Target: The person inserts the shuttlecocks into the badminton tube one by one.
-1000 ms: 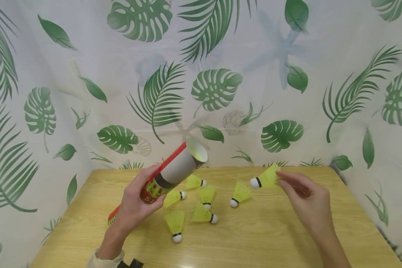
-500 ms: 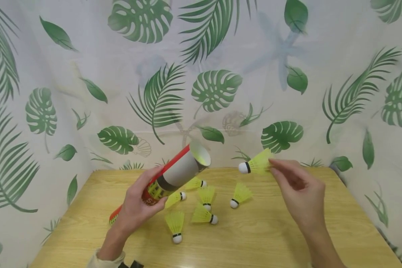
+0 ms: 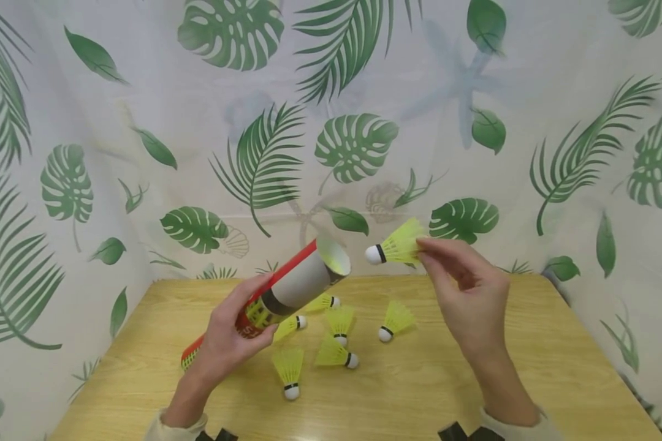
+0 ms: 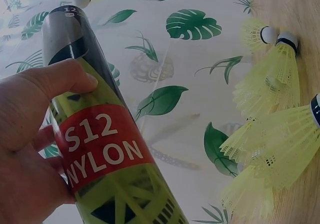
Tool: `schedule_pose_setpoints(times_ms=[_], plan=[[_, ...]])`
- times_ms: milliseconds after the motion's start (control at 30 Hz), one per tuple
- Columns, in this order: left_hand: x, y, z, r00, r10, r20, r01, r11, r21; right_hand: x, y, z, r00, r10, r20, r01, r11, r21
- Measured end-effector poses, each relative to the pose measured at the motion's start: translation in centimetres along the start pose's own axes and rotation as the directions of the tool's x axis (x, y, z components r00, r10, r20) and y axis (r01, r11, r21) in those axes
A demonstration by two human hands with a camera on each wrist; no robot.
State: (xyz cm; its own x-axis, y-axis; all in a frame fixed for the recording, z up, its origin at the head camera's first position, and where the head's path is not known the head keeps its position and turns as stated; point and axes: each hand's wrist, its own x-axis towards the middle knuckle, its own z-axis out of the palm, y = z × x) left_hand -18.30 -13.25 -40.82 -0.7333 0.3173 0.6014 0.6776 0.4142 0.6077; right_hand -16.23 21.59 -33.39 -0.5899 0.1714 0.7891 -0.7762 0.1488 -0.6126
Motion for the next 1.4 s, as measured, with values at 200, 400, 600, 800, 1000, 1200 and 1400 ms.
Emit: schedule_pose_setpoints(times_ms=[200, 400, 600, 800, 1000, 1200, 1400], plan=[[0.1, 0.0, 0.2, 1.000, 0.000, 0.003, 0.000, 1.000, -0.011, 0.1, 0.3, 1.6, 0.998, -0.055, 0.036, 0.055, 0.998, 0.008], [0.1, 0.1, 0.2, 1.000, -0.013, 0.011, 0.013, 1.000, -0.016, 0.2, 0.5, 2.9, 0.995, -0.077, 0.060, 0.079, 0.996, -0.030], [0.2, 0.0, 0.2, 1.000, -0.014, 0.018, 0.014, 1.000, -0.020, 0.0, 0.7, 4.2, 0.989, -0.097, 0.112, 0.107, 0.991, -0.085], [0.2, 0.1, 0.3, 0.999, -0.022, 0.026, 0.023, 0.999, -0.027, -0.5, 0.6, 5.2, 0.981, -0.093, 0.171, 0.108, 0.991, -0.076], [0.1, 0.0, 0.4, 1.000, -0.006, 0.024, 0.007, 1.000, -0.029, -0.8, 0.4, 5.5, 0.962, -0.058, 0.265, 0.084, 0.992, -0.089], [0.0, -0.1, 0.4, 1.000, -0.010, 0.020, 0.010, 1.000, -0.020, -1.1, 0.3, 5.8, 0.950, 0.012, 0.312, 0.032, 0.990, -0.137], [-0.1, 0.0, 0.2, 1.000, -0.012, 0.010, 0.012, 1.000, -0.012, -1.1, 0.1, 6.1, 0.944, 0.044, 0.326, -0.012, 0.995, -0.100]])
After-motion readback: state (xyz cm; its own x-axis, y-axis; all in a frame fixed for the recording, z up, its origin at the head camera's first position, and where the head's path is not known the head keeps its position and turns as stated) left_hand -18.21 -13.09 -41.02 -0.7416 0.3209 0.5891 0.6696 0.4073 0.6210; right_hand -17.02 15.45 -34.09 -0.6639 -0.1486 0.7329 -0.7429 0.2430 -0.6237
